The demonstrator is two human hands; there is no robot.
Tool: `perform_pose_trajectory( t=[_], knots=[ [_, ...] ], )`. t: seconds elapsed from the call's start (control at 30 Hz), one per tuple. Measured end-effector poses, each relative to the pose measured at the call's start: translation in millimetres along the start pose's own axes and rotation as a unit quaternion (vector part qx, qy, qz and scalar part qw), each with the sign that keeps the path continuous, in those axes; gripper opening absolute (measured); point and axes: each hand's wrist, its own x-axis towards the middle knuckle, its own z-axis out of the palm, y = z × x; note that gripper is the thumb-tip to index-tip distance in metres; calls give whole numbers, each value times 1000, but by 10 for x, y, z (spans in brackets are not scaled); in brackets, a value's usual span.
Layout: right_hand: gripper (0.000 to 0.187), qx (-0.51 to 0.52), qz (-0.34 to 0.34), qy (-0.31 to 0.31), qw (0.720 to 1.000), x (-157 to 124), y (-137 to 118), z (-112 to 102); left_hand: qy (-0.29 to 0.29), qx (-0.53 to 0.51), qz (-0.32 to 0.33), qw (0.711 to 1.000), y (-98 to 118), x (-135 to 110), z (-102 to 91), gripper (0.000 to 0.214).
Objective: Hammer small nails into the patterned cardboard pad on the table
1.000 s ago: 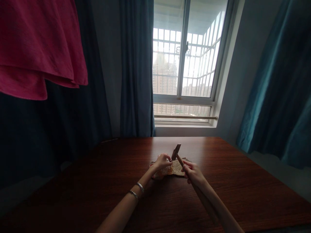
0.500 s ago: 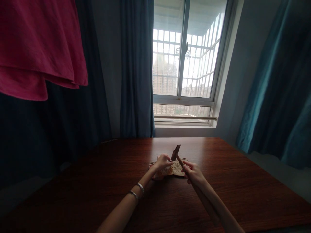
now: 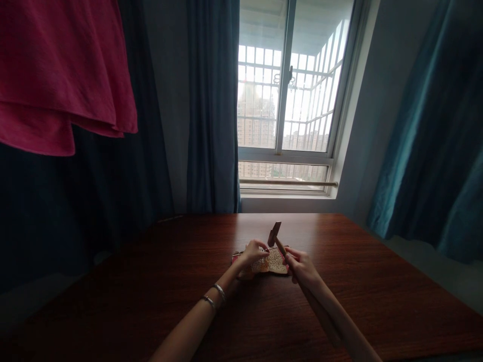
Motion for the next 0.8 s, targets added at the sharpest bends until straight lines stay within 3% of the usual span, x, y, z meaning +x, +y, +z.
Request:
perform_pose_trajectory(
  t=[0.53,0.7,0.8],
  knots=[
    [47,-33,-13,-12,999,-6,28,47,-8,1,-22,1000,39,-5,-25,31],
    [48,-1,-18,14,1000,-36,-27,45,-4,2,-32,999,91,-15,-36,30],
    [46,-15,-11,-7,1000,-41,-21,33,-18,-5,-52,998,146,-35,-60,29]
  ],
)
